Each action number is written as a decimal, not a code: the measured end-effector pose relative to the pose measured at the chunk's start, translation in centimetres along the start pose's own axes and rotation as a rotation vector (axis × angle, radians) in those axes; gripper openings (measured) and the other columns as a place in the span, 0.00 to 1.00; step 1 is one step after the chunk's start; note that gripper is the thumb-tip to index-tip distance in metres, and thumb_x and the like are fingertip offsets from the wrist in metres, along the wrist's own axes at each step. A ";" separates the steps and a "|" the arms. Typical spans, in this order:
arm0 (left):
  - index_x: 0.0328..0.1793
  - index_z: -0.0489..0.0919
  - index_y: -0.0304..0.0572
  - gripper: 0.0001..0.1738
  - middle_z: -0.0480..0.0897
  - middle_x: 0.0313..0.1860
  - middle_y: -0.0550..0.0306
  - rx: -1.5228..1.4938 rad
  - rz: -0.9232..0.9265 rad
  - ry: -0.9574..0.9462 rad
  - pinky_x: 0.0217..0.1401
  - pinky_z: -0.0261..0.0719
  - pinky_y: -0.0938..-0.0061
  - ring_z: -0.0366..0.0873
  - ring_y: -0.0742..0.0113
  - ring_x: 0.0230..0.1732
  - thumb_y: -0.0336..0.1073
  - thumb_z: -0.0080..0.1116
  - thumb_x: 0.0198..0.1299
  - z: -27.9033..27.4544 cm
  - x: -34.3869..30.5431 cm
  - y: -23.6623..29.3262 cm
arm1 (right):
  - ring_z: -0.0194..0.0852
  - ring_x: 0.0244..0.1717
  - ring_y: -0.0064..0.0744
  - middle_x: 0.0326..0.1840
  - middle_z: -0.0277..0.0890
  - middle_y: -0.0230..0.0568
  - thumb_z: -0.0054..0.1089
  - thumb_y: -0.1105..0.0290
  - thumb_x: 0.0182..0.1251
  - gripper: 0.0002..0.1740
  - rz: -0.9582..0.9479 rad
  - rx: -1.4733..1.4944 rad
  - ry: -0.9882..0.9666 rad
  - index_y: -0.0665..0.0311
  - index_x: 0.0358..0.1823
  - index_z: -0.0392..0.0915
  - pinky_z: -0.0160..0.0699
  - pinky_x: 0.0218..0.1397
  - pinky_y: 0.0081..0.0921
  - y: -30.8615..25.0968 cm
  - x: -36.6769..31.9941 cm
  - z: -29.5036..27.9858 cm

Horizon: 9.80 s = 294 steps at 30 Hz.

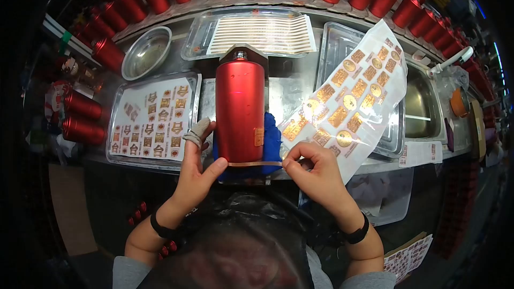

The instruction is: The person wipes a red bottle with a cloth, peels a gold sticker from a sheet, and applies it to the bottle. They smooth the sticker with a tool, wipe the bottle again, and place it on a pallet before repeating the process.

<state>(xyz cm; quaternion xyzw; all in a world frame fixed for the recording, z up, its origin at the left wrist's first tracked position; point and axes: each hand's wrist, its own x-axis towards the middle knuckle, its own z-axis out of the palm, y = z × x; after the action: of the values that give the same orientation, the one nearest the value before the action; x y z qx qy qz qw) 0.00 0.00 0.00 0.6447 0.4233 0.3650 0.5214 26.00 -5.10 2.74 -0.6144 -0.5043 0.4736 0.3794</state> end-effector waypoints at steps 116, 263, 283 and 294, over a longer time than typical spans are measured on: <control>0.39 0.86 0.45 0.17 0.82 0.49 0.54 0.340 0.778 0.230 0.67 0.74 0.45 0.80 0.48 0.57 0.24 0.75 0.41 1.6 1.2 -1.8 | 0.60 0.23 0.08 0.25 0.73 0.23 0.66 0.70 0.62 0.07 0.005 0.012 -0.104 0.66 0.32 0.79 0.58 0.25 0.14 -1.1 0.8 3.0; 0.42 0.85 0.47 0.16 0.82 0.52 0.55 0.476 0.778 0.226 0.69 0.70 0.44 0.82 0.52 0.56 0.25 0.74 0.46 -0.1 0.1 -2.9 | 0.65 0.27 0.12 0.34 0.74 0.30 0.65 0.73 0.62 0.06 -0.052 0.080 -0.025 0.69 0.32 0.78 0.65 0.31 0.14 -1.5 0.1 3.8; 0.45 0.84 0.43 0.22 0.81 0.52 0.54 0.358 0.727 0.219 0.68 0.71 0.45 0.79 0.49 0.58 0.23 0.74 0.40 1.4 1.2 -1.2 | 0.62 0.23 0.14 0.29 0.73 0.31 0.66 0.71 0.59 0.07 -0.060 0.015 0.003 0.66 0.34 0.81 0.63 0.28 0.17 -1.8 -0.3 4.5; 0.45 0.84 0.45 0.19 0.81 0.51 0.55 0.485 0.793 0.206 0.69 0.69 0.45 0.81 0.52 0.55 0.22 0.73 0.44 0.0 -0.1 -2.8 | 0.62 0.23 0.16 0.27 0.74 0.32 0.67 0.70 0.58 0.07 -0.083 0.010 0.058 0.67 0.30 0.80 0.63 0.27 0.19 -1.2 0.4 5.1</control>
<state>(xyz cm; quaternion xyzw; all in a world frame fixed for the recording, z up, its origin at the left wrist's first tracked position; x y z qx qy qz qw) -0.53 0.20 -2.72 0.8201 0.2671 0.4885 0.1318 20.76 -4.47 2.43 -0.6046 -0.5157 0.4418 0.4163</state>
